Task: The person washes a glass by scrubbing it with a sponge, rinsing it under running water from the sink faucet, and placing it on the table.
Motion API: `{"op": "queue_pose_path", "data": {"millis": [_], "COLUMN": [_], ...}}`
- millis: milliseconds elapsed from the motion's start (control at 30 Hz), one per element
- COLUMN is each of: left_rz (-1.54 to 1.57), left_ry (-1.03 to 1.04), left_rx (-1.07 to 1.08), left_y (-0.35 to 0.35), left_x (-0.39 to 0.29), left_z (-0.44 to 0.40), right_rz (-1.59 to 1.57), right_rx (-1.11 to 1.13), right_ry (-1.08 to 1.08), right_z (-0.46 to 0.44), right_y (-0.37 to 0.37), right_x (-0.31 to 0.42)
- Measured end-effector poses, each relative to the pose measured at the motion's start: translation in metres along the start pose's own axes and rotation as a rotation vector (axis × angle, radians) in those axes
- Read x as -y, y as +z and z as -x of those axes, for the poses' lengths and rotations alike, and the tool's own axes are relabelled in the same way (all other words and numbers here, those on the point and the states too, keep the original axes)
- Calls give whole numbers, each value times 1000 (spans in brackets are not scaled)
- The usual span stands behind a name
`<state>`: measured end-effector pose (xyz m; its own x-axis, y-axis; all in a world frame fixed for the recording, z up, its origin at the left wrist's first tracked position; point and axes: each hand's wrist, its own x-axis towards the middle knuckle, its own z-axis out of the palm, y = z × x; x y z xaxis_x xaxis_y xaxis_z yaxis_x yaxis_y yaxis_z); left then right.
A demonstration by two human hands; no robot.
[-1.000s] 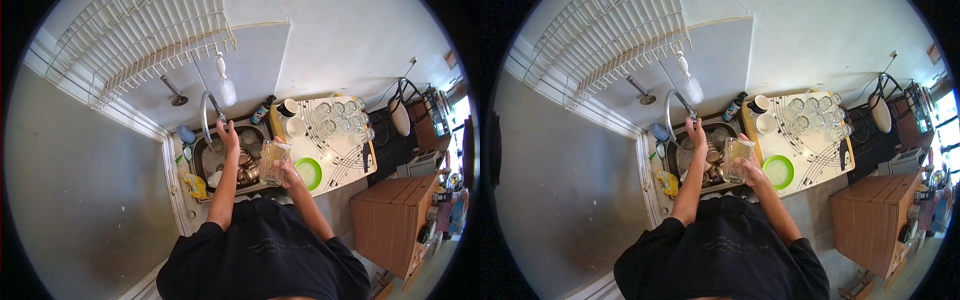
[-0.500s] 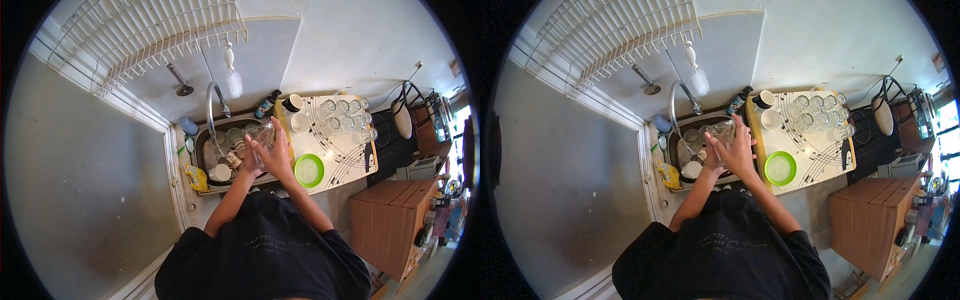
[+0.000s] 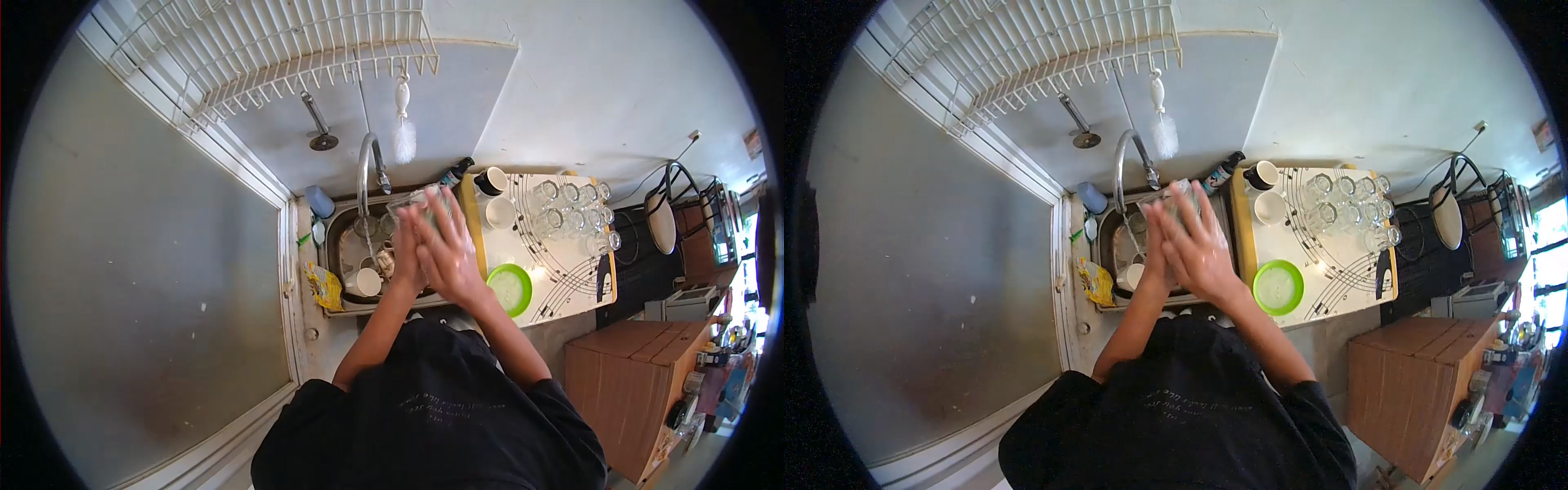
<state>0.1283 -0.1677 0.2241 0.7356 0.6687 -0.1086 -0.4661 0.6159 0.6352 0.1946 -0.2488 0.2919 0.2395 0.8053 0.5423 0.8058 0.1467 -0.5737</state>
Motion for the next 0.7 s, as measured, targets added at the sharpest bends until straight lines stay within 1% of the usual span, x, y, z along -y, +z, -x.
{"op": "queue_pose_path", "data": {"millis": [33, 100, 133, 167, 233, 267, 300, 367, 400, 433, 500, 533, 567, 600, 633, 667, 700], "left_rz": [-2, -110, -51, -54, -127, -62, -66, -71, 37, 36, -69, -221, -221, -279, -338, -207, -209], "left_ry": [12, 3, 6, 7, -47, 27, 33, 185, 94, 108, 171, 190, 193, 273, 356, 295, 303], "left_rx": [4, -99, -126, -127, -164, -140, -142, -75, 60, 61, -99, -176, -182, -158, -131, -146, -146], "left_y": [-2, -2, 6, 8, 13, 16, 23, 38, 8, 9, 12, 16, 19, 22, 24, 23, 30], "left_x": [-9, -21, -21, -16, -4, -1, -10, -41, -43, -44, -42, -36, -28, -22, -20, -22, -31], "left_z": [-1, -2, 2, 2, 6, 1, 1, 7, 2, 2, 6, 9, 11, 13, 15, 17, 19], "right_rz": [143, 198, 115, 29, -122, -56, 9, 129, 99, 68, 16, 13, -174, -360, -365, -233, -101], "right_rx": [98, 131, 90, 48, -98, -100, -98, 13, 28, 78, 47, 48, -72, -190, -186, -166, -148], "right_ry": [-102, -151, -121, -83, 55, 13, -31, -141, -205, -212, -249, -253, -138, -20, -24, -100, -177], "right_z": [8, 13, 9, 4, -25, -32, -36, -21, -7, 1, -6, -19, -35, -43, -43, -43, -41], "right_y": [-3, -4, -5, -6, -12, -12, -13, -8, -3, -2, -4, -6, -10, -14, -19, -22, -25], "right_x": [3, 0, -4, -7, 0, 4, 7, 15, 11, 12, 2, 5, 10, 17, 21, 24, 27]}}
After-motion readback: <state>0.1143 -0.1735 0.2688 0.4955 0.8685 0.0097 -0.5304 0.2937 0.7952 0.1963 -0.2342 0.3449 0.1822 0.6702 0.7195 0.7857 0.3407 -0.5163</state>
